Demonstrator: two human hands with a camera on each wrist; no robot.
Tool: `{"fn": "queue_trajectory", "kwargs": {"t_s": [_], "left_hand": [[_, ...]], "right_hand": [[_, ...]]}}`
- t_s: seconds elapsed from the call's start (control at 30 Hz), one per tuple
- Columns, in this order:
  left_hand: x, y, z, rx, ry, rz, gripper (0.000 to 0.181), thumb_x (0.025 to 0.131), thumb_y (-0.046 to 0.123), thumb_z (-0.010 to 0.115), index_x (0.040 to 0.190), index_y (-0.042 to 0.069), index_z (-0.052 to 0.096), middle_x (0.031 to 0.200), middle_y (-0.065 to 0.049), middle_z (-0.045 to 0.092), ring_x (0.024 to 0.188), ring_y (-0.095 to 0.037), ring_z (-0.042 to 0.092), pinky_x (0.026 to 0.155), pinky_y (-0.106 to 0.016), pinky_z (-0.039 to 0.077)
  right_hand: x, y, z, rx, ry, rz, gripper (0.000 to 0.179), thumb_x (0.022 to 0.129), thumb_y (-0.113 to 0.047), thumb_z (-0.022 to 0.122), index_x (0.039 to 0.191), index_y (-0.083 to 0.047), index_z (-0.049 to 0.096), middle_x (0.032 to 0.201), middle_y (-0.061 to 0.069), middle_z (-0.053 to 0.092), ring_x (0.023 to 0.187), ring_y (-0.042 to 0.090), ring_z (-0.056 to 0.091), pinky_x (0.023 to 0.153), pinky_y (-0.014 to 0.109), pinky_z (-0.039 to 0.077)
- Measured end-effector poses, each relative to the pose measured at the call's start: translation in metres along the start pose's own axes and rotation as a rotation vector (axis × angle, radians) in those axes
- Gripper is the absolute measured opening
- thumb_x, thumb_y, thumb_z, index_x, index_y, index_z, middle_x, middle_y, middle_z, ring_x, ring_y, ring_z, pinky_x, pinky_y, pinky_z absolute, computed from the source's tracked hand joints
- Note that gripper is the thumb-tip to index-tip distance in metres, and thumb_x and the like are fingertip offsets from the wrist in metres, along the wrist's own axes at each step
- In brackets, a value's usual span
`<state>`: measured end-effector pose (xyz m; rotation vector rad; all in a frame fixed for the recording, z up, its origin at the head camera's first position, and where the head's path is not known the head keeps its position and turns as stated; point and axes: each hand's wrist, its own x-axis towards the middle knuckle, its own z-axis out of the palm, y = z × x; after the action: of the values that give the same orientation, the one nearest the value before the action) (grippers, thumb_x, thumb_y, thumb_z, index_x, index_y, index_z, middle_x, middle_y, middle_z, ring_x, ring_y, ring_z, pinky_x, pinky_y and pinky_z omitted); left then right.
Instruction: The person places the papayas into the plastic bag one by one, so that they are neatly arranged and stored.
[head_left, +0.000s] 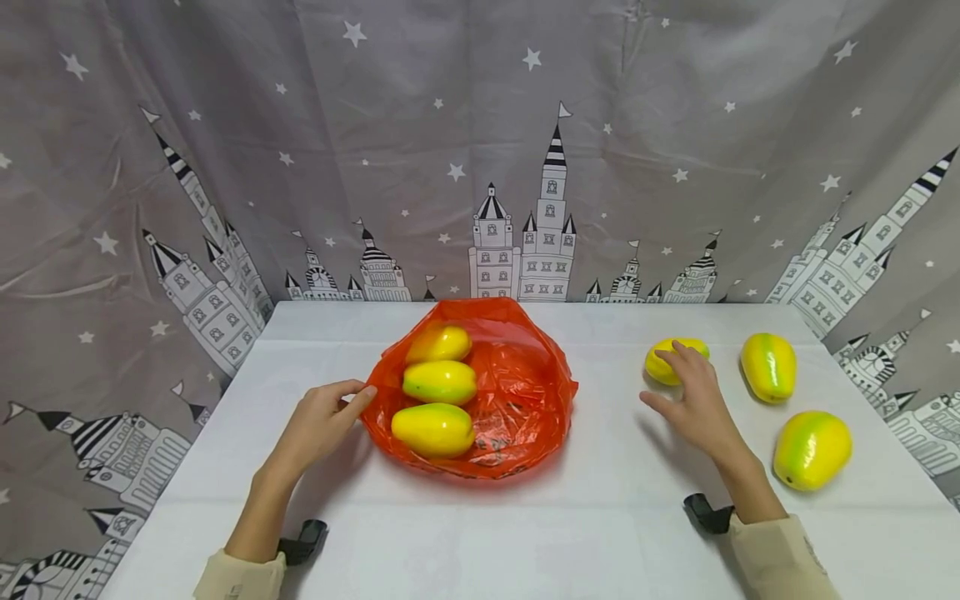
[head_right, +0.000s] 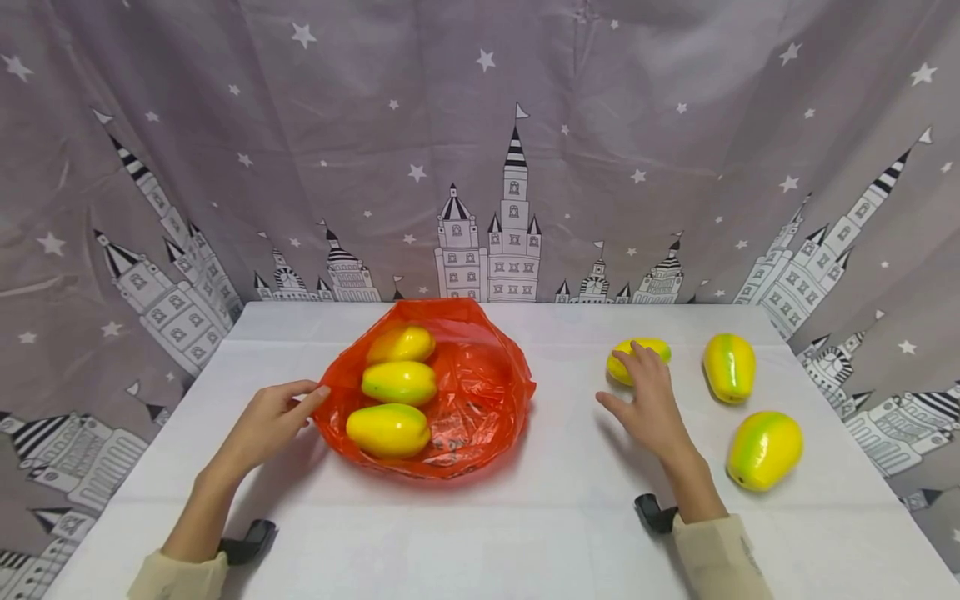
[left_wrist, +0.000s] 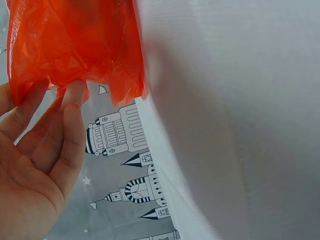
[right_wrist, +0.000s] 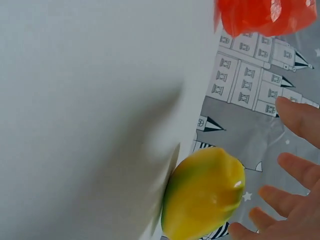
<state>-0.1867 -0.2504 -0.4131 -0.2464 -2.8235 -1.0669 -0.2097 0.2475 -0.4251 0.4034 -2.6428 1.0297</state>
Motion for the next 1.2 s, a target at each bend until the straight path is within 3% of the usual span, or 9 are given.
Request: {"fn": "queue_trajectory", "kwargs": {"t_s": [0.17, 0.57, 0.73, 0.9, 1.07, 1.2], "left_hand": [[0.000, 0.000, 0.000, 0.001, -0.004, -0.008, 0.032, 0.101, 0.029, 0.057, 0.112, 0.002, 0.071, 0.102, -0.012, 0.071, 0.075, -0.020, 0.061, 0.072, -0.036, 0.052], [0.000, 0.002, 0.001, 0.001, -0.011, -0.001, 0.033, 0.102, 0.029, 0.056, 0.112, 0.002, 0.071, 0.102, -0.012, 0.071, 0.077, -0.020, 0.062, 0.074, -0.037, 0.053], [0.001, 0.002, 0.001, 0.000, -0.018, -0.004, 0.032, 0.101, 0.029, 0.057, 0.112, 0.003, 0.072, 0.101, -0.011, 0.071, 0.077, -0.019, 0.062, 0.073, -0.037, 0.053], [0.001, 0.002, 0.001, -0.001, -0.029, -0.010, 0.033, 0.102, 0.030, 0.056, 0.113, 0.003, 0.071, 0.102, -0.011, 0.071, 0.078, -0.020, 0.062, 0.074, -0.036, 0.053], [0.000, 0.001, 0.001, 0.011, -0.026, -0.010, 0.034, 0.102, 0.030, 0.056, 0.115, 0.002, 0.071, 0.105, -0.013, 0.071, 0.081, -0.022, 0.064, 0.077, -0.042, 0.055], [0.001, 0.001, 0.002, 0.013, -0.028, -0.007, 0.034, 0.102, 0.030, 0.056, 0.115, 0.002, 0.071, 0.105, -0.013, 0.071, 0.081, -0.022, 0.064, 0.078, -0.042, 0.055]], "right_hand": [[0.011, 0.010, 0.000, -0.025, -0.013, 0.009, 0.063, 0.081, -0.007, 0.078, 0.133, 0.009, 0.048, 0.147, 0.038, 0.028, 0.136, 0.057, 0.017, 0.108, 0.070, 0.014], [0.027, 0.017, -0.005, -0.002, -0.045, 0.122, 0.070, 0.083, -0.011, 0.075, 0.141, 0.010, 0.040, 0.151, 0.040, 0.017, 0.141, 0.056, 0.004, 0.107, 0.072, 0.008], [0.030, 0.019, -0.006, -0.061, -0.117, 0.155, 0.074, 0.084, -0.013, 0.075, 0.143, 0.012, 0.036, 0.149, 0.042, 0.018, 0.139, 0.058, 0.005, 0.107, 0.072, 0.010], [0.028, 0.019, -0.005, -0.206, -0.196, 0.178, 0.073, 0.086, -0.008, 0.071, 0.144, 0.013, 0.033, 0.149, 0.041, 0.017, 0.137, 0.058, 0.011, 0.107, 0.070, 0.015], [0.028, 0.015, -0.005, -0.336, -0.144, 0.196, 0.059, 0.089, -0.004, 0.064, 0.142, 0.009, 0.041, 0.141, 0.038, 0.029, 0.128, 0.057, 0.023, 0.102, 0.069, 0.026], [0.027, 0.015, -0.006, -0.375, -0.078, 0.174, 0.052, 0.089, -0.009, 0.067, 0.135, 0.007, 0.049, 0.122, 0.036, 0.038, 0.115, 0.054, 0.031, 0.094, 0.064, 0.030]]}}
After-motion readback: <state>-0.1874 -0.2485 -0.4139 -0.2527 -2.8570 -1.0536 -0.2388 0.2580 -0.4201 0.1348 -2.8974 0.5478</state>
